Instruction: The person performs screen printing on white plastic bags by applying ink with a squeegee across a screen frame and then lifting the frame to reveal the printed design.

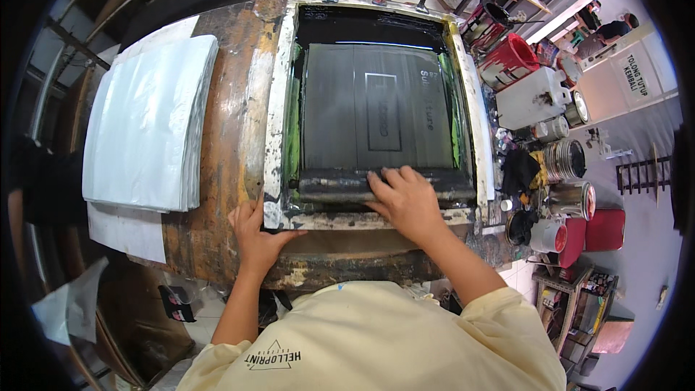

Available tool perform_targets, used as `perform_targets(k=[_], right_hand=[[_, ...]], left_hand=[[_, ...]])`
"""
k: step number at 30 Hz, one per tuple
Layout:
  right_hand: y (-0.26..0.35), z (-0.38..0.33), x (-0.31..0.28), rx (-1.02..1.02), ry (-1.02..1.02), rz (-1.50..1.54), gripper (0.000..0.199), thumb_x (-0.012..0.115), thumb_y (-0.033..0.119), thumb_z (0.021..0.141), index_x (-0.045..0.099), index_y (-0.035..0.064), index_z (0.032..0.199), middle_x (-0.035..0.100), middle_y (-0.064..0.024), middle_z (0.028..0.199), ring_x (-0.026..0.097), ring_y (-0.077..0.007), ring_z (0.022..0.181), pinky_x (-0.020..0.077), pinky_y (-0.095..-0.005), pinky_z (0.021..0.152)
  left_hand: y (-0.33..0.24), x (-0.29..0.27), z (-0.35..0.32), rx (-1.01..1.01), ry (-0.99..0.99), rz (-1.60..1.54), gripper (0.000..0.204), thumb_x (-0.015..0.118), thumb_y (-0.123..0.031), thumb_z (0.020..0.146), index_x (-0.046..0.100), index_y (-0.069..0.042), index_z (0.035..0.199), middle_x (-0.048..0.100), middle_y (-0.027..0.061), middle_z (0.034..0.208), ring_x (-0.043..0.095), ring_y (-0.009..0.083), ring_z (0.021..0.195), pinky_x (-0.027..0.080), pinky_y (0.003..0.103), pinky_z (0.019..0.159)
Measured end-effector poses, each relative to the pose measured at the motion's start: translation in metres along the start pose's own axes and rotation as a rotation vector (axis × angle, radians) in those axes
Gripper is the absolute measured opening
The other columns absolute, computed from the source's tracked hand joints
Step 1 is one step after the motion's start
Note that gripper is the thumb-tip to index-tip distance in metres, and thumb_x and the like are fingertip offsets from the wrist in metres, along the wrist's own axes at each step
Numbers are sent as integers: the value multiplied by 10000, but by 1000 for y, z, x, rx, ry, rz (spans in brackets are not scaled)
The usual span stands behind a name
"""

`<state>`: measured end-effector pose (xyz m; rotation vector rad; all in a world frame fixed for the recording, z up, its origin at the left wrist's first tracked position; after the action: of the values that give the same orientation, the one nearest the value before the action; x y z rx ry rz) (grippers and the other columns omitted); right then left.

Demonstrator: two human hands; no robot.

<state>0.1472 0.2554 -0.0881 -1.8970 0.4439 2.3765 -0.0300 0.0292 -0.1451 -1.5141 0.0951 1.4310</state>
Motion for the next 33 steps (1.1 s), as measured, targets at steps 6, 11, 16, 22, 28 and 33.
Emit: perform_targets(k=[6,11,16,22,28,33], right_hand=[[-76,110,15,-17,-84,-69,424,857,338,864,738,111,1202,679,-79,1027,664,-322,964,589,-448,788],[-140,200,20,-34,-158,-135,357,807,421,922,739,126,1110,682,-75,998,685,-318,969,595,-466,753],[-182,258,7,-41,-77,-96,415,713,532,997,764,129,1079,746,-118,987,720,-358,977,582,-499,813],[-217,295,-21,30,192,181,601,693,650,995,798,60,1045,769,-218,936,731,-428,940,547,-508,850],[-196,261,-57,70,158,227,595,734,614,988,791,22,1003,741,-240,870,722,-431,882,543,-497,817],[-112,163,-89,66,249,240,592,714,608,1002,781,20,992,702,-266,817,697,-473,844,532,-531,784]], left_hand=[[6,0,-2,-8,19,7,926,1016,-543,533,773,-57,1282,571,83,966,504,306,984,387,443,928],[12,3,-4,-20,62,-15,1087,1016,-552,535,709,-50,1449,542,79,1010,486,320,1022,365,456,962],[10,-4,-5,-37,-4,-70,1053,1030,-541,496,748,-65,1392,586,71,1010,512,301,1025,393,449,952],[0,-8,-6,79,-73,-136,1187,1022,-591,558,631,-9,1516,612,84,1068,521,280,983,376,448,958],[22,18,-24,-199,-170,-742,1129,1085,-311,605,553,21,1544,677,139,1279,641,310,1155,534,425,1034],[15,21,-27,-225,-185,-924,920,1014,-89,767,515,19,1532,654,115,1399,639,225,1276,528,380,1098]])
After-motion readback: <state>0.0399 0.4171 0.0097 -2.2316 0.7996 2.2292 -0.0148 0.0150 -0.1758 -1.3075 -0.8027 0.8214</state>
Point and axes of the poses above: each hand's wrist, its own z-axis towards the middle knuckle, its own x-axis out of the palm, y = z × x, the point moved 9 cm from there along z, towards the middle knuckle
